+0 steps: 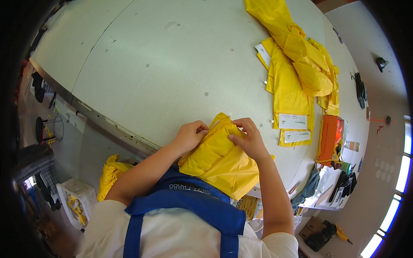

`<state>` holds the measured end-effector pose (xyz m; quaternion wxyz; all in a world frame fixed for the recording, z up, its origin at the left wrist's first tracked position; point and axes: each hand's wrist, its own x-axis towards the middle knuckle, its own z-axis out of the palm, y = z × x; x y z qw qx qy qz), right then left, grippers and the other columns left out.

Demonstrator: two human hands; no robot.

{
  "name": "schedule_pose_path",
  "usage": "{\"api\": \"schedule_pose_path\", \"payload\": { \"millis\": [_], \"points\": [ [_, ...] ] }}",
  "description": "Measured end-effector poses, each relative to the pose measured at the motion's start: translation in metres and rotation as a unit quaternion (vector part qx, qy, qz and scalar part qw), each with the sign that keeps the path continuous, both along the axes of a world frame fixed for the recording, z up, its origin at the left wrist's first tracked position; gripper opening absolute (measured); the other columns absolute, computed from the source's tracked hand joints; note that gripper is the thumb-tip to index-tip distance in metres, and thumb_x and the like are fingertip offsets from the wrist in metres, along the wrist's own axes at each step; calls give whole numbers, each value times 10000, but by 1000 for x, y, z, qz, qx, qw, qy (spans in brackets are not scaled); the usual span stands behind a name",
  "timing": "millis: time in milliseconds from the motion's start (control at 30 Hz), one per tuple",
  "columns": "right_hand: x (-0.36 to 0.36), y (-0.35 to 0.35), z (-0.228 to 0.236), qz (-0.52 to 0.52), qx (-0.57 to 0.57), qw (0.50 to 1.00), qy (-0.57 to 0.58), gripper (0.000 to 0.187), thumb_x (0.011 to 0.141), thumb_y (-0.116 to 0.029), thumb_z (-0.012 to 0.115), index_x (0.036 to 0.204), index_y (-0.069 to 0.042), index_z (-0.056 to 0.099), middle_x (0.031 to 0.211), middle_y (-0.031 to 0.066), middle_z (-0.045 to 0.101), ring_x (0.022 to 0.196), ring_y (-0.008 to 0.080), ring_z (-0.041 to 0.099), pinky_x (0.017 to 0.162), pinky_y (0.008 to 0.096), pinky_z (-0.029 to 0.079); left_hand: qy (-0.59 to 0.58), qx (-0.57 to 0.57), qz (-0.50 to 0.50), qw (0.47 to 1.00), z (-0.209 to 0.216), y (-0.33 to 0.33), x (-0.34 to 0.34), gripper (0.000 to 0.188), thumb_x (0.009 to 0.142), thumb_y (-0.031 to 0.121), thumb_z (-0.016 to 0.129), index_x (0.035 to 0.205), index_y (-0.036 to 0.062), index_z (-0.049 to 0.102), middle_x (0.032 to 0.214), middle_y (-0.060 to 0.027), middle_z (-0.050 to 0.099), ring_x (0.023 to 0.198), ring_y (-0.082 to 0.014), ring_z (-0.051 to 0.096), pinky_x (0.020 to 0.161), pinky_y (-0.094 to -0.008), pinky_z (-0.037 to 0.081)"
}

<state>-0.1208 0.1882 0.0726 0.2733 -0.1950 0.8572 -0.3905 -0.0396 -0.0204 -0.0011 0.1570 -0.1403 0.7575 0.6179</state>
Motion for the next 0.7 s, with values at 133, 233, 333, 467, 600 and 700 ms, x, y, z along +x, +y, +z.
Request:
{"api": "schedule_pose_path", "payload": {
  "millis": [133, 233, 333, 467, 600, 700],
  "points": [
    [2, 7, 4, 12, -41, 998, -41, 402, 791, -129, 687, 1156, -78, 527, 1165, 66, 530, 1059, 179, 502, 903, 330, 425, 2, -11, -44, 999, 3, 1, -3, 240, 877, 206, 548, 994, 22, 647, 915, -163, 662, 856, -281, 629, 777, -345, 480],
    [2, 2, 16, -16, -124, 976, -180, 454, 795, -144, 692, 1189, -66, 480, 1192, 71, 526, 1084, 157, 485, 901, 321, 429, -15, 42, -64, 997, 3, 3, -9, 248, 901, 211, 530, 1030, 31, 643, 923, -144, 669, 817, -232, 630, 757, -321, 480],
    [0, 4, 20, 8, -64, 988, -143, 517, 783, -163, 714, 1208, -46, 443, 1163, 85, 533, 1057, 147, 492, 880, 299, 440, -29, 110, -89, 989, 13, 5, -14, 238, 905, 185, 515, 1035, 38, 649, 943, -135, 672, 834, -240, 627, 766, -320, 479],
    [-5, -1, 35, -18, -66, 977, -203, 553, 754, -165, 742, 1209, -33, 458, 1105, 88, 549, 1002, 151, 520, 849, 271, 448, -147, 277, -156, 937, 0, 3, -21, 245, 895, 144, 507, 1074, 59, 650, 975, -122, 676, 865, -253, 631, 788, -333, 483],
    [-3, 3, 33, -16, -81, 967, -243, 590, 724, -161, 746, 1227, -43, 462, 1080, 45, 552, 995, 133, 517, 861, 253, 435, 47, 6, -402, 914, -12, 13, -30, 277, 861, 120, 528, 1112, 77, 635, 996, -149, 668, 899, -277, 639, 783, -356, 492],
    [0, 6, 34, -45, -77, 962, -257, 581, 727, -145, 735, 1230, -44, 462, 1091, 29, 546, 1000, 122, 513, 878, 245, 426, 23, -147, -507, 849, 6, 15, -43, 260, 837, 122, 545, 1076, 83, 639, 990, -168, 659, 917, -309, 632, 769, -373, 493]
  ]
}}
